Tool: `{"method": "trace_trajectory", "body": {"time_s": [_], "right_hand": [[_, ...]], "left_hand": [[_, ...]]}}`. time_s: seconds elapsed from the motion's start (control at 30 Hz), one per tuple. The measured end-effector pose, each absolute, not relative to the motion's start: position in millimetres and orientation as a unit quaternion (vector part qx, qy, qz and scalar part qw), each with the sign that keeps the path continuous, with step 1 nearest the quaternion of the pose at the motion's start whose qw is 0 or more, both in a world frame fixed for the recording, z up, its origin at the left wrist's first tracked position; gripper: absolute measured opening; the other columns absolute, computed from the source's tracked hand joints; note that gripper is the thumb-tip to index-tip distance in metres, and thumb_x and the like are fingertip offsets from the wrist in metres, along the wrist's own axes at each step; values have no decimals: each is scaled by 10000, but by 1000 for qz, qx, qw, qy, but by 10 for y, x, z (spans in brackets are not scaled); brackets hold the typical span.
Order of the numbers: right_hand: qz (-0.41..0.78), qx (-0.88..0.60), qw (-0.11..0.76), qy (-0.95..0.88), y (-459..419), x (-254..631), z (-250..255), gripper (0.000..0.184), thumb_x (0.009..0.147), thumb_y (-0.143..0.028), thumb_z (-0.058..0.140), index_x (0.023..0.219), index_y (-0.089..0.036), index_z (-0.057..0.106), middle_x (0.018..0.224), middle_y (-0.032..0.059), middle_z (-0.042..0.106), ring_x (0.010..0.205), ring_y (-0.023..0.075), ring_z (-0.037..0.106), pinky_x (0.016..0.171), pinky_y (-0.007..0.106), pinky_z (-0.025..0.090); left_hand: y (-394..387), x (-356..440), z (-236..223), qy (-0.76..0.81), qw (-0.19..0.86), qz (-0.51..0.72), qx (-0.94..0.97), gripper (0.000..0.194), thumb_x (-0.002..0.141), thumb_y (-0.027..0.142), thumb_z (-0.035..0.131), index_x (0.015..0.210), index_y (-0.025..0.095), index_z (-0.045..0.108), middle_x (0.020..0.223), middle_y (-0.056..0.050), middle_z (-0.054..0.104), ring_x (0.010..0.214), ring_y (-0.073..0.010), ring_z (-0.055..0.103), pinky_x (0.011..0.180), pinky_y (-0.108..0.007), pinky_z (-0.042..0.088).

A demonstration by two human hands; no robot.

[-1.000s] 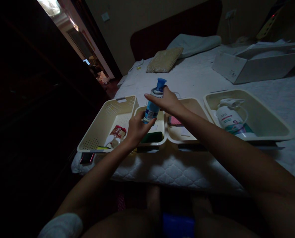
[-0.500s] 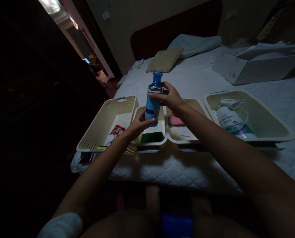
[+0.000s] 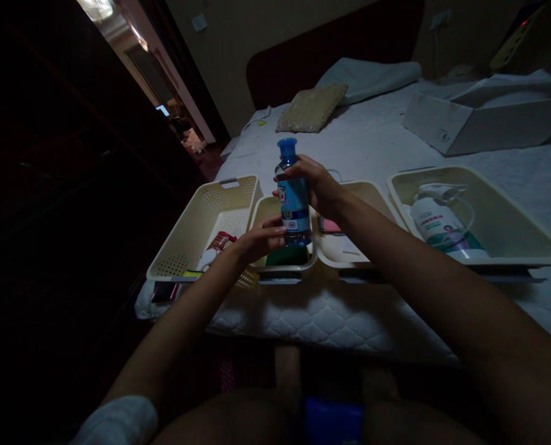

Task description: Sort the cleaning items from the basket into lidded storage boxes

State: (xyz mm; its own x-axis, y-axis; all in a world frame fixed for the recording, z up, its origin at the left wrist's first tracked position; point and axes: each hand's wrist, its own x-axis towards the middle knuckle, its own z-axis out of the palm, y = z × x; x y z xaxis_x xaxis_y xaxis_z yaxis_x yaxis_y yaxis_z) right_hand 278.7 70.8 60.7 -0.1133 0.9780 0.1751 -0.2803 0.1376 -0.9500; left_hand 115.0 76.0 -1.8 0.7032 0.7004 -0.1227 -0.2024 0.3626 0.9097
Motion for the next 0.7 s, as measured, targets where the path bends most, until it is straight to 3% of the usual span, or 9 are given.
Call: {"method": "trace_trajectory", "body": {"time_s": [0.17,0.33,0.53,0.7], "right_hand": [[588,-356,541,-485,713,2810,570,464,623,-366,583,1060,-218,531,925,52,641,841,231,644,796,427,537],[612,-356,524,-474,717,2802,554,449,633,-386,535,1045,-207,544,891,42,660,760,205,639,769,409,539],[571,-358,537,-508,747,2825,523,357,657,-381,527,956,-192,571,925,60,670,913,228,629,841,410,514],[536,-394,531,-525,858,2947,399,356,721,-407,616,1024,-225,573,1076,41,653,968,212,614,897,415,476]], "left_hand": [[740,1181,-11,275,768,269,512,527,544,239,873,1031,145,695,1041,-89,712,982,-204,660,999,-391,422],[700,1241,-18,282,720,290,564,496,520,245,885,961,120,695,972,-85,724,925,-204,673,993,-420,446],[646,1244,-19,318,650,324,610,489,575,284,851,1004,122,682,1024,-107,721,945,-220,670,956,-425,482],[708,1234,-69,367,591,351,627,512,561,287,855,1007,110,677,994,-111,717,896,-209,667,906,-414,505]]}}
